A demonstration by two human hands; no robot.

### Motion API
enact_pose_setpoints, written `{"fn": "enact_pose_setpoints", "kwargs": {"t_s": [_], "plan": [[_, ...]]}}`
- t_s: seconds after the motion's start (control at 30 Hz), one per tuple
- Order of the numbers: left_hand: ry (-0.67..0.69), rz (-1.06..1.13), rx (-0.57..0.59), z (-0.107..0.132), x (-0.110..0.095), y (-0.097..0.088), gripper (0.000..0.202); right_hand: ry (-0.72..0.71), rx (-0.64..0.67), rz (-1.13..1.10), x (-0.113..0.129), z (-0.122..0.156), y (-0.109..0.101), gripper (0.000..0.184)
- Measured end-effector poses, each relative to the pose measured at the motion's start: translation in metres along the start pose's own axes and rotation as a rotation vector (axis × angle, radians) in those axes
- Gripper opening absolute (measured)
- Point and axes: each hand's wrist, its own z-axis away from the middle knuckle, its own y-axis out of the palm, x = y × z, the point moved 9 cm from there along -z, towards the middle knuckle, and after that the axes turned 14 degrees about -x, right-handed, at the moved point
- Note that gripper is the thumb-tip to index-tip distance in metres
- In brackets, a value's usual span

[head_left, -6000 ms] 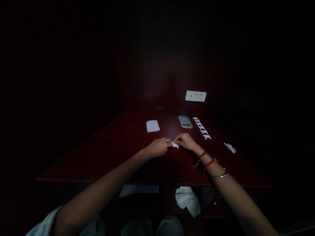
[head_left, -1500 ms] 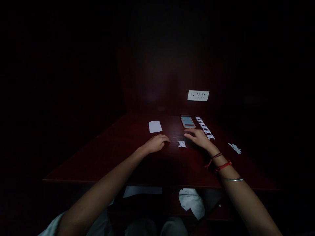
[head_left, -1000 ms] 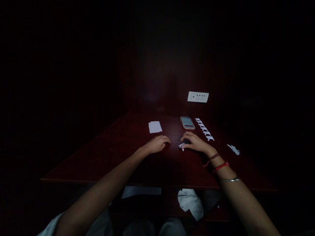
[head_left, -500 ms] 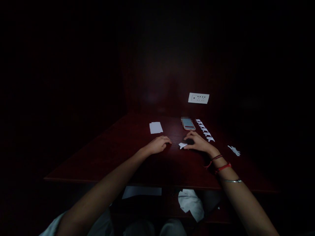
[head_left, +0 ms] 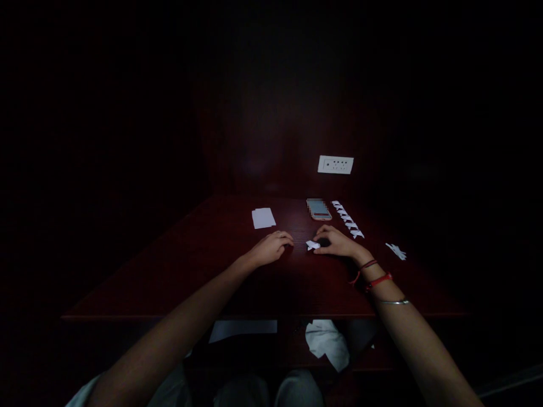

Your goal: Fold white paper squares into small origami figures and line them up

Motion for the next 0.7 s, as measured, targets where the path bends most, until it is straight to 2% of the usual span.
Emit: {"fn": "enact_pose_setpoints", "kwargs": {"t_s": [0.1,0.17,0.23,0.33,0.43,0.57,0.7], "plan": [[0.002,-0.008,-0.015,-0.001,-0.005,-0.002,0.034,-0.010,0.008,0.007,0.002,-0.001,0.001,0.031],[-0.001,0.001,-0.033,-0.002,-0.010,-0.003,0.032,-0.023,-0.045,0.007,0.002,0.000,-0.012,0.030],[-0.010,0.021,-0.057,-0.005,-0.016,-0.002,0.032,-0.029,-0.108,0.017,-0.003,0.006,-0.035,0.030],[0.017,0.053,-0.047,-0.015,-0.031,0.007,0.032,0.001,-0.087,0.079,-0.028,0.026,-0.067,0.032],[0.106,0.066,0.015,-0.031,-0.051,0.024,0.030,0.095,-0.030,0.195,-0.067,0.052,-0.089,0.035],[0.132,0.055,0.007,-0.055,-0.063,0.042,0.029,0.154,0.042,0.254,-0.101,0.073,-0.090,0.034],[0.108,0.041,-0.013,-0.062,-0.063,0.055,0.027,0.157,0.051,0.273,-0.109,0.074,-0.079,0.034]]}}
